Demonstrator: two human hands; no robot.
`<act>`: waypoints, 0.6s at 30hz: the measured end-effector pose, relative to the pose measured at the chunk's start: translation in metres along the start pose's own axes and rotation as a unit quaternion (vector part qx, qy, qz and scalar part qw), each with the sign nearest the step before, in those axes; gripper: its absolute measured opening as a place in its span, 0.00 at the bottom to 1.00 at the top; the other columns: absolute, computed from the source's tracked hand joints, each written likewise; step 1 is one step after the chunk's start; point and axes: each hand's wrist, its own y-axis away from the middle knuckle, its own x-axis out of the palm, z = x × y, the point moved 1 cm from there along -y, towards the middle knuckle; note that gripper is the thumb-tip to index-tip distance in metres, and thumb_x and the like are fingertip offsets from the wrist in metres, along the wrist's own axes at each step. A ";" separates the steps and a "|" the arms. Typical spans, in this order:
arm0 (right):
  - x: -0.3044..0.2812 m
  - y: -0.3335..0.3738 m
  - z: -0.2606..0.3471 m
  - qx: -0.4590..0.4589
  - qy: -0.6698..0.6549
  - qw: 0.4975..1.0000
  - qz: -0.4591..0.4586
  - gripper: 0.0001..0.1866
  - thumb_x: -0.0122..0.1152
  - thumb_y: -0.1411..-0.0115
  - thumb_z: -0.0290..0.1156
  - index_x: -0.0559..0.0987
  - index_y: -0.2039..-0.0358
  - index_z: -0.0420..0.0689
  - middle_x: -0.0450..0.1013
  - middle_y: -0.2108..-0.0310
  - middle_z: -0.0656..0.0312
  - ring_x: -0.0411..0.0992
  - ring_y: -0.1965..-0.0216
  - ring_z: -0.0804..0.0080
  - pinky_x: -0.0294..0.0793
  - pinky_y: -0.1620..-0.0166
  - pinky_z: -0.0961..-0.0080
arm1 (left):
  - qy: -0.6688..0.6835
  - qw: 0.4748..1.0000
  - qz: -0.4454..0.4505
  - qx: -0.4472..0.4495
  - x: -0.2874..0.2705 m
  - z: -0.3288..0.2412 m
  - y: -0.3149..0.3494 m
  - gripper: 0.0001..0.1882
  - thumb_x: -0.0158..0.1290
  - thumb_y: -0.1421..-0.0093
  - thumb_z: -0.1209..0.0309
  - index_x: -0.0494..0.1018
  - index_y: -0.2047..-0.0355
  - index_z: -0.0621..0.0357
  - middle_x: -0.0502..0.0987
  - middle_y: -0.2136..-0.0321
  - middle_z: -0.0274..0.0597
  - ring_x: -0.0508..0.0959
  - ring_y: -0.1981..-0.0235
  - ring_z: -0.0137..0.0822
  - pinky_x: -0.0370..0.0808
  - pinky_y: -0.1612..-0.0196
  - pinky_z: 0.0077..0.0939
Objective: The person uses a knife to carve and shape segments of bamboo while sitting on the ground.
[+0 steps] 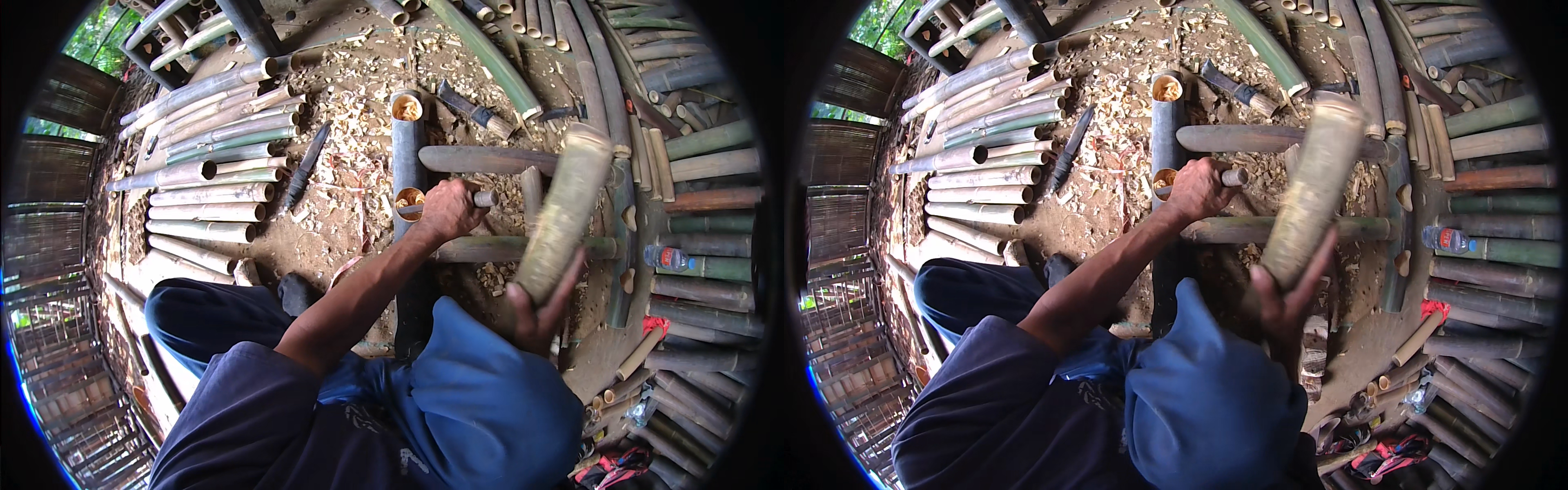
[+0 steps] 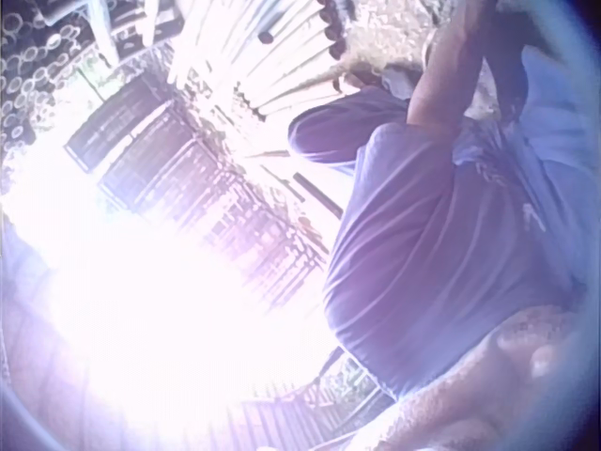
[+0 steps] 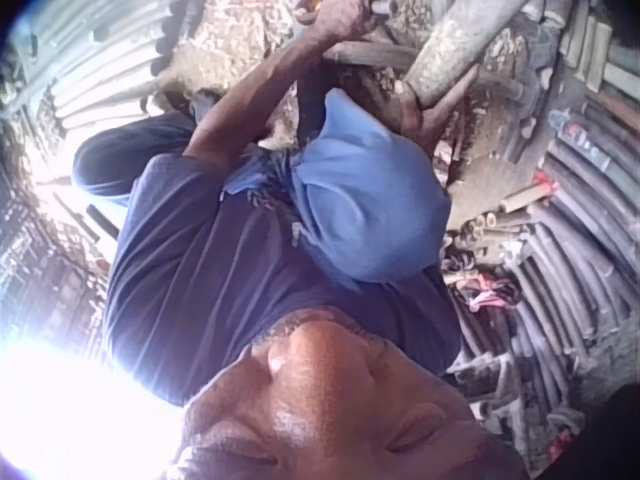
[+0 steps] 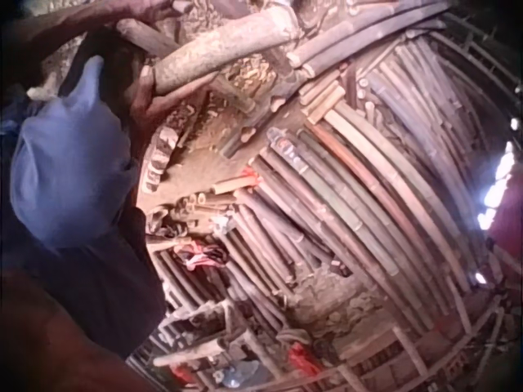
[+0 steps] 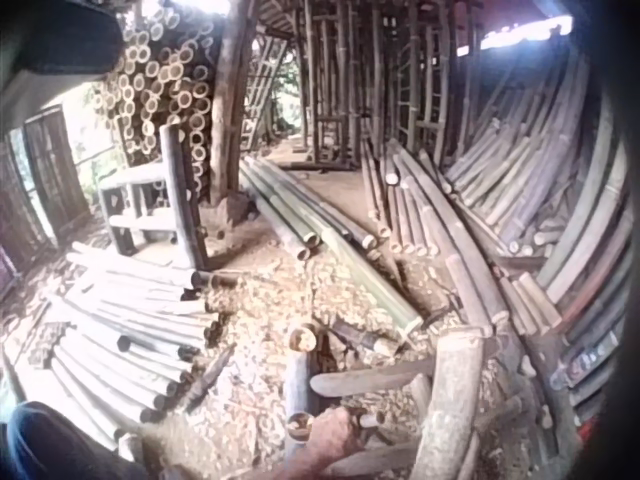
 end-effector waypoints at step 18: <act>0.041 -0.026 0.033 -0.041 0.168 0.952 0.251 0.55 0.71 0.47 0.33 0.50 0.23 0.53 0.68 0.39 0.39 0.72 0.42 0.38 0.76 0.42 0.53 | 0.156 0.978 -0.065 0.120 -0.024 0.058 0.056 0.15 0.59 0.45 0.70 0.82 0.57 0.61 0.83 0.62 0.58 0.84 0.59 0.58 0.81 0.55 0.42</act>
